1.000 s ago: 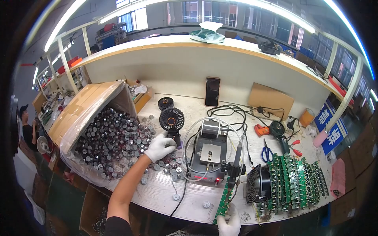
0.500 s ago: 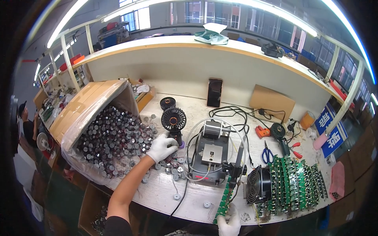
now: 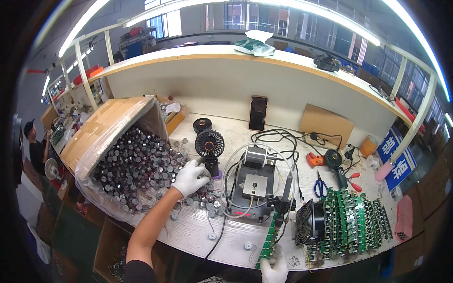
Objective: The person assembles portable fans by integrating electric motors and printed circuit boards into fan housings, connecting the components with wires. A soldering iron is used to secure the electrical connections.
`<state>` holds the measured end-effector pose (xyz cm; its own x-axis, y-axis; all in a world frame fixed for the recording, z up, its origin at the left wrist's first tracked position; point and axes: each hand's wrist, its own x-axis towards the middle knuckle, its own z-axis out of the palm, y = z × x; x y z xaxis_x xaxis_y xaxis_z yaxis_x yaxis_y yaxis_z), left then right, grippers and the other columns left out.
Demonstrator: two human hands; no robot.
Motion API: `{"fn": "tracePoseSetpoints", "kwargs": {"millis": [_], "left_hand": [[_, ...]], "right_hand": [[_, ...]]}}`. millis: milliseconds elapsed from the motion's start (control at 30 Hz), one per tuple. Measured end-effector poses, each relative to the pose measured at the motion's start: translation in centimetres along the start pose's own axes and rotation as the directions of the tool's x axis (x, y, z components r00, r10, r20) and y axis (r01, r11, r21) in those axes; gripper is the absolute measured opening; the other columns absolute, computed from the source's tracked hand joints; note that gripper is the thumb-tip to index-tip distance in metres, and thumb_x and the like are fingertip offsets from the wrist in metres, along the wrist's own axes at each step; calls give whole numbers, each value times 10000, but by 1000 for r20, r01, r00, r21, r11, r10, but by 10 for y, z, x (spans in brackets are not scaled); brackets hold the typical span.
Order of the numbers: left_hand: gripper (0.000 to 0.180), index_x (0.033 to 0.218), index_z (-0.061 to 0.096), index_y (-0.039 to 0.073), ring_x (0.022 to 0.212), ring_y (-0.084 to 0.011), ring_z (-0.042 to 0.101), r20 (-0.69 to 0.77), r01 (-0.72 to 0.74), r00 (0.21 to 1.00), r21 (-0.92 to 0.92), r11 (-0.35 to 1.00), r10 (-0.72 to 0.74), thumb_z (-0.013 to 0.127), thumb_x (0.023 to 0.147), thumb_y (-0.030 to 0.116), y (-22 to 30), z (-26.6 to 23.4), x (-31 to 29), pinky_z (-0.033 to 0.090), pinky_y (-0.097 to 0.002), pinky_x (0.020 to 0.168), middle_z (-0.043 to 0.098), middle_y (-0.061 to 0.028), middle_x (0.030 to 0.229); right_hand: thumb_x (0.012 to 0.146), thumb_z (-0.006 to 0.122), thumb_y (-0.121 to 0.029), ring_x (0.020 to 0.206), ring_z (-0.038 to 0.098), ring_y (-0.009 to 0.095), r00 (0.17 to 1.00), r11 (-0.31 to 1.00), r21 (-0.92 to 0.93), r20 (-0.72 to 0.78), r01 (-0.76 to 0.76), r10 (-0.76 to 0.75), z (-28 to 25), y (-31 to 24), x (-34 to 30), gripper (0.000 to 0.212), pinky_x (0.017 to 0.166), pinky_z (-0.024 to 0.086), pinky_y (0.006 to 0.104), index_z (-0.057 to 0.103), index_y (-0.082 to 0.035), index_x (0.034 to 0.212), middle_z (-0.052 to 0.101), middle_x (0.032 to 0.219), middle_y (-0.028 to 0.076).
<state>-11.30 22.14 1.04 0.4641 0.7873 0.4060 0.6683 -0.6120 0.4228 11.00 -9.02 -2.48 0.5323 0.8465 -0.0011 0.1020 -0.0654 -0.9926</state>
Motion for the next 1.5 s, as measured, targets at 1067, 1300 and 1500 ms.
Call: {"fn": "tracePoseSetpoints", "kwargs": {"millis": [1067,1300,1500], "left_hand": [[694,1326,377,-56,1131,-239,543,89,93,995,-512,854,-55,703,773,209,-22,-39,77,419,-320,981,548,-197,1218],[631,1345,369,-47,1180,-256,510,126,103,991,-546,831,-40,634,826,194,-35,-33,80,375,-325,1021,536,-197,1260],[586,1341,385,-48,1170,-244,517,147,155,985,-516,842,-91,595,851,194,-28,-39,78,380,-316,1013,549,-193,1251]], "right_hand": [[853,591,6,787,563,106,999,997,-64,28,31,-30,-3,2,0,508,701,479,244,430,18,1334,603,997,49],[852,580,20,771,570,99,999,1000,-22,37,14,-13,-2,3,1,513,683,483,239,427,4,1341,609,984,43],[857,572,31,784,570,97,999,999,3,23,34,-35,-1,6,1,496,686,484,238,433,2,1332,605,983,36]]}}
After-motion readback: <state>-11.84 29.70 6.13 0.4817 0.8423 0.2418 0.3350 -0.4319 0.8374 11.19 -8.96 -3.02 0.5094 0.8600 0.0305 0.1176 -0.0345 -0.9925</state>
